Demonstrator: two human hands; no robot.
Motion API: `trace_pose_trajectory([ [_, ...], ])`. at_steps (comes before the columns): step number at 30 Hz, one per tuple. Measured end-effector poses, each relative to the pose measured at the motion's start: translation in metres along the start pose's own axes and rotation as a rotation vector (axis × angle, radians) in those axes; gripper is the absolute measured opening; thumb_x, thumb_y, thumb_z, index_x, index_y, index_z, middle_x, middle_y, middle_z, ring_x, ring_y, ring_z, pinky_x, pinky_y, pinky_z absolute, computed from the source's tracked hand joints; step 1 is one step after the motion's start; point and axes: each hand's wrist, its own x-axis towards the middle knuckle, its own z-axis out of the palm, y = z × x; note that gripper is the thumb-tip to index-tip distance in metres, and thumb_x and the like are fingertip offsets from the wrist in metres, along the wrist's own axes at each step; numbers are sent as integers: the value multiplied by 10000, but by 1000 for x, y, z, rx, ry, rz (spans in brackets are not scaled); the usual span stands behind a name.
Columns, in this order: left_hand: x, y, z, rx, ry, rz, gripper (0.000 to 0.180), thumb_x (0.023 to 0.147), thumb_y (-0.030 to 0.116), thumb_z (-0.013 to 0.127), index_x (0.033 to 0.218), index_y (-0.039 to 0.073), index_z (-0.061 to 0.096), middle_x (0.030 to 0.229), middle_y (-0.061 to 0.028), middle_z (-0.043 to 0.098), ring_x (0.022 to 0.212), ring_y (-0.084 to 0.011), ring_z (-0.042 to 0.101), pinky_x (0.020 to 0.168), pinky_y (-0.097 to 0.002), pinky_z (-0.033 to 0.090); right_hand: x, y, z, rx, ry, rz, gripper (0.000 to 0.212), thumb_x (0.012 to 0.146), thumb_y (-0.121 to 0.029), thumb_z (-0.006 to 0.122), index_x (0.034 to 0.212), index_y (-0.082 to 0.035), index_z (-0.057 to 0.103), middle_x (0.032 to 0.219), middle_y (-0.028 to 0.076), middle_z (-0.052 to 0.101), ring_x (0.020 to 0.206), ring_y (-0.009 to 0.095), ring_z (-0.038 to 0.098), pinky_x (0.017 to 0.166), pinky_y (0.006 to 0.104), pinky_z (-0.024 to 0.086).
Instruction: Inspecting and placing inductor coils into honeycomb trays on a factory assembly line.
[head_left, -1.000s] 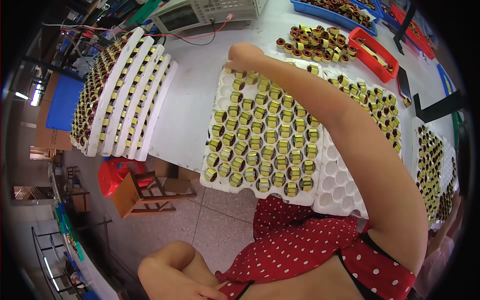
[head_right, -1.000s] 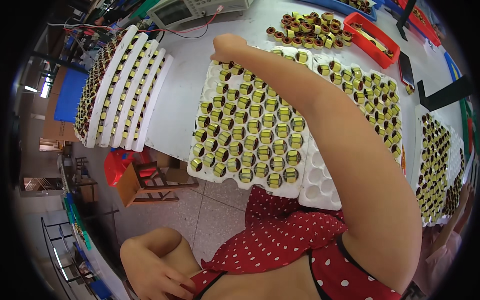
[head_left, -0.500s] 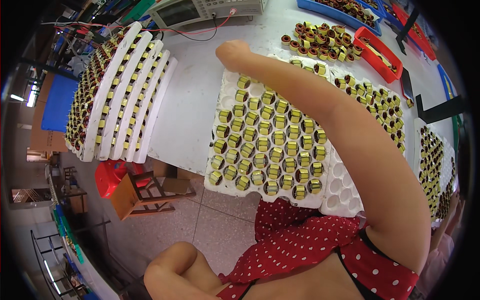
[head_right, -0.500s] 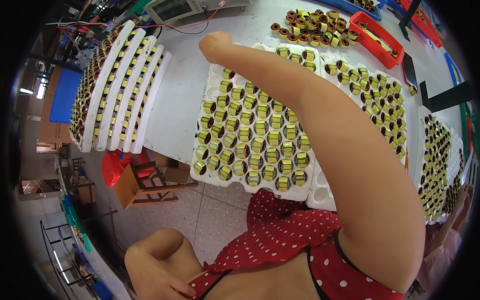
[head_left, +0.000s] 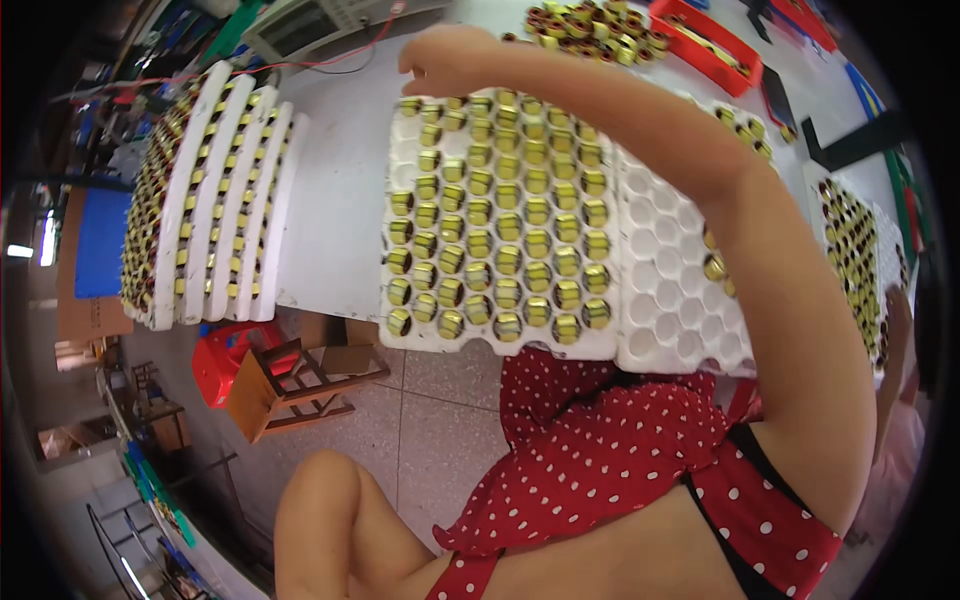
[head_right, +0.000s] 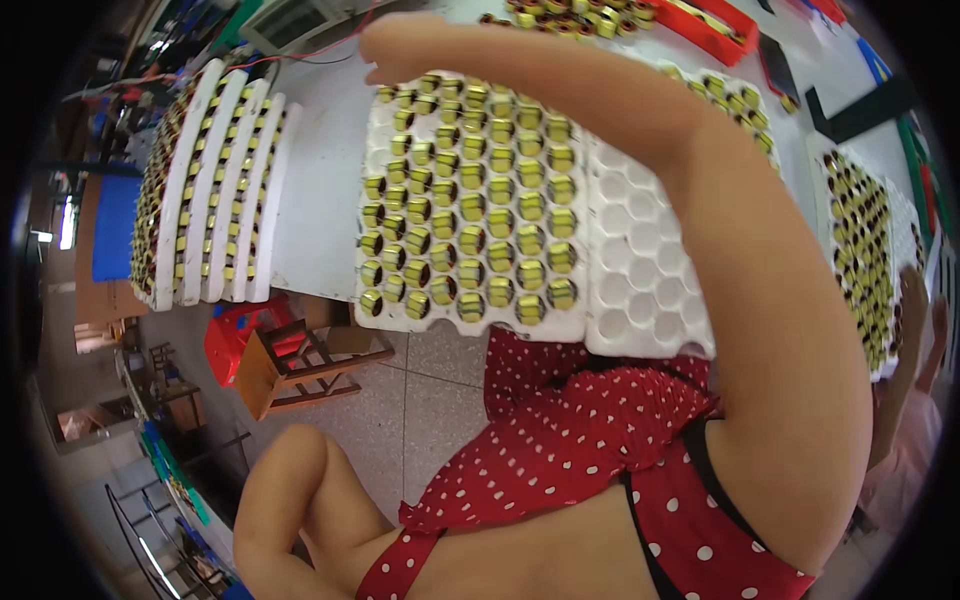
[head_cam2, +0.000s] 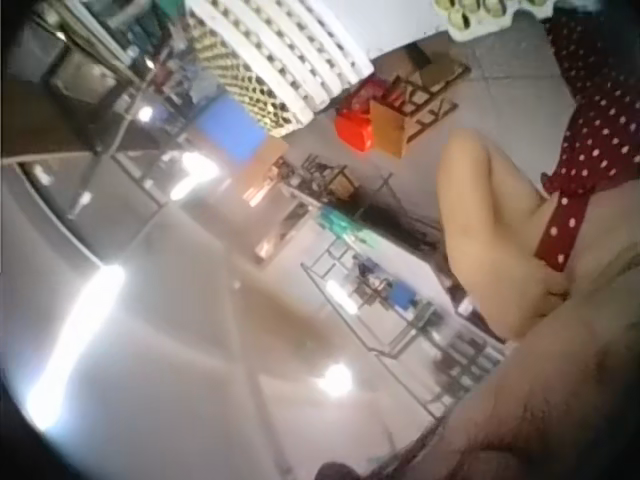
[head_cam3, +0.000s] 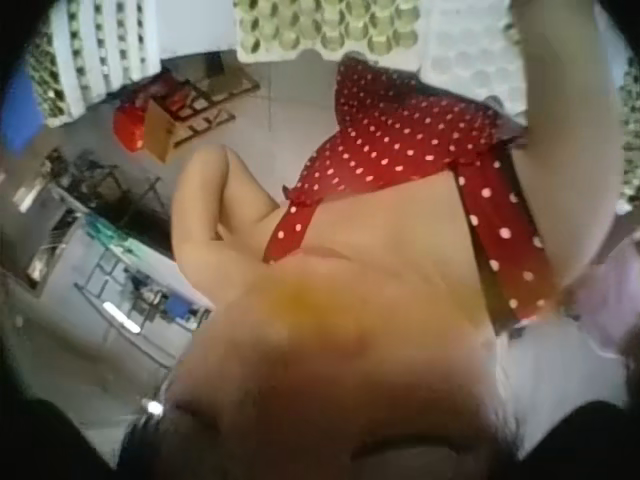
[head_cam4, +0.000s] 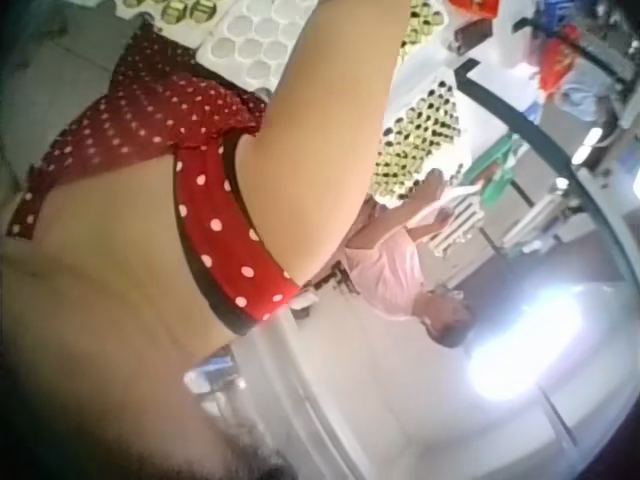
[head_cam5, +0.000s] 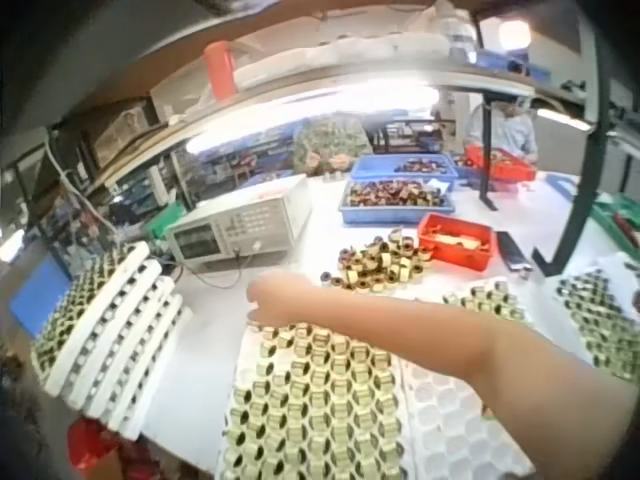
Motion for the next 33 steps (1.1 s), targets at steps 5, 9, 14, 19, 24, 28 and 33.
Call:
trace_pose_trajectory([
  [5, 15, -32, -15, -53, 59, -69, 68, 742, 97, 570, 804, 71, 563, 782, -25, 546, 705, -154, 505, 643, -314, 388, -148, 13, -119, 213, -177, 5, 248, 788, -234, 596, 843, -4, 669, 784, 141, 656, 707, 249, 628, 645, 326, 492],
  [9, 39, -65, -21, -82, 118, -209, 100, 734, 68, 594, 831, 53, 572, 800, -27, 557, 714, -140, 507, 645, -296, 398, -265, 23, -151, 532, -147, 398, 193, 807, -139, 619, 902, 25, 653, 785, 106, 657, 708, 106, 603, 649, 236, 483],
  [14, 80, -131, -24, -121, 246, -423, 145, 725, 31, 624, 864, 30, 584, 823, -31, 572, 726, -122, 509, 648, -273, 410, -402, 32, -134, 682, 112, 640, 150, 852, -91, 578, 917, 34, 630, 798, 32, 630, 707, 63, 574, 644, 204, 469],
  [19, 106, -227, -21, 176, 532, -817, 192, 715, -5, 655, 897, 7, 596, 845, -35, 587, 738, -105, 512, 652, -251, 423, -483, 15, -83, 790, 353, 744, 161, 821, -117, 632, 892, 26, 642, 743, 32, 632, 656, 60, 570, 604, 200, 462],
  [24, 122, -300, 12, 769, 210, -769, 336, 672, 103, 718, 983, 57, 598, 829, -73, 586, 682, -210, 530, 633, -308, 426, -511, 11, -39, 837, 580, 891, 142, 810, -102, 639, 877, 22, 643, 731, 28, 628, 657, 66, 571, 607, 206, 458],
  [28, 132, -325, 28, 946, 130, -678, 346, 652, 125, 735, 965, 63, 602, 807, -73, 575, 686, -232, 537, 626, -327, 423, -523, 14, -11, 536, 829, 930, 123, 824, -103, 619, 844, 17, 626, 694, 6, 606, 644, 47, 559, 599, 189, 439],
  [33, 137, -341, 60, 768, -11, -605, 344, 621, 215, 747, 902, 78, 605, 819, -41, 565, 765, -234, 531, 665, -343, 384, -532, 20, 24, 669, 955, 949, 120, 831, -106, 610, 834, 14, 619, 673, 2, 600, 623, 49, 561, 573, 184, 434],
])
